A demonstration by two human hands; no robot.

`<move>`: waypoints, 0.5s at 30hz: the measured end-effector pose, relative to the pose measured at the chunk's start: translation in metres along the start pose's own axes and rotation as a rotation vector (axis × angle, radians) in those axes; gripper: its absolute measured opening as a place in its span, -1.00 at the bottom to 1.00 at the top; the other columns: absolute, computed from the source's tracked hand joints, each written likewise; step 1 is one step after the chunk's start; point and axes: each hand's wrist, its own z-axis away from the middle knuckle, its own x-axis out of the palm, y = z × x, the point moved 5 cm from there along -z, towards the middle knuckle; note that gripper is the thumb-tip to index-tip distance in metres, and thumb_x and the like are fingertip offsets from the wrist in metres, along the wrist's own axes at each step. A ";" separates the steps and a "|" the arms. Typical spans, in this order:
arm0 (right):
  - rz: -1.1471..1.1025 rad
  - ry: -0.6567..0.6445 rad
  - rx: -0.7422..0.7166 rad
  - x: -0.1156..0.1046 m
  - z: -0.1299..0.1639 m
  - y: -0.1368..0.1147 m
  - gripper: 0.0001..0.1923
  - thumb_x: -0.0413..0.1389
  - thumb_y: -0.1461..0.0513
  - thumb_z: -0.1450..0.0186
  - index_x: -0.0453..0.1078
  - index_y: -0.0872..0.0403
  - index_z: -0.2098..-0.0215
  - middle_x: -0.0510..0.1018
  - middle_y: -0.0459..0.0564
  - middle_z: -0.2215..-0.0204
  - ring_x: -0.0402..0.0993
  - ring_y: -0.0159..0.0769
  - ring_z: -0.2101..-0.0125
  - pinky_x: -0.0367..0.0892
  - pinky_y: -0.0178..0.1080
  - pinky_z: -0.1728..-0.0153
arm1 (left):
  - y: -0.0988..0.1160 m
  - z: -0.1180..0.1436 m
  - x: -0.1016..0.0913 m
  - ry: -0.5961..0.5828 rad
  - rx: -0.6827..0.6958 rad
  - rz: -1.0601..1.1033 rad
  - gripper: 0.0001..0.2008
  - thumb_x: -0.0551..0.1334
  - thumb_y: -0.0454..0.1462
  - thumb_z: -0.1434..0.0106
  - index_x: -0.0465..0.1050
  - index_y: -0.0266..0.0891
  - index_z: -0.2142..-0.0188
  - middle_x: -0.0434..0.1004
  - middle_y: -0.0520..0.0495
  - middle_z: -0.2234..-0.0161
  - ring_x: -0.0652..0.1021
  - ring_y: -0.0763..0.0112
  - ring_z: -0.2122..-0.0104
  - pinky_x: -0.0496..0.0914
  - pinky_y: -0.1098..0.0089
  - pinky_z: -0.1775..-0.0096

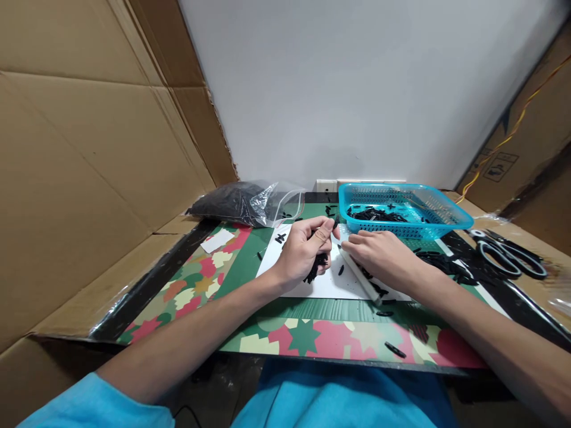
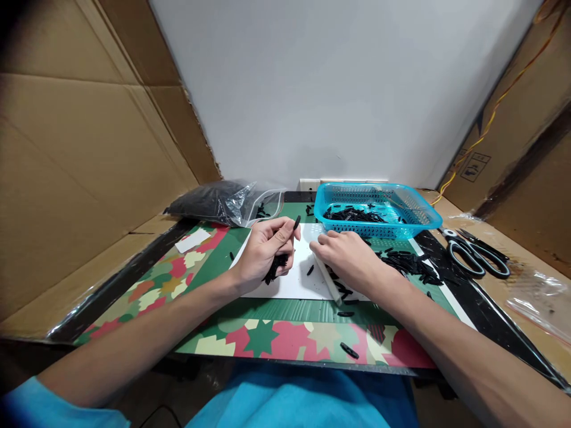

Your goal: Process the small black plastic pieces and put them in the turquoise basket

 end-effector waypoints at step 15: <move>-1.688 0.580 0.198 -0.022 -0.001 0.008 -0.69 0.30 0.05 -0.41 0.48 0.01 -0.03 0.51 -0.16 0.43 0.37 -0.42 0.55 0.41 -0.34 0.57 | -0.006 0.002 0.015 -0.195 -0.196 0.237 -0.62 0.29 0.03 -0.42 0.33 -0.20 0.33 0.04 0.28 0.66 0.29 0.57 0.81 0.14 0.61 0.76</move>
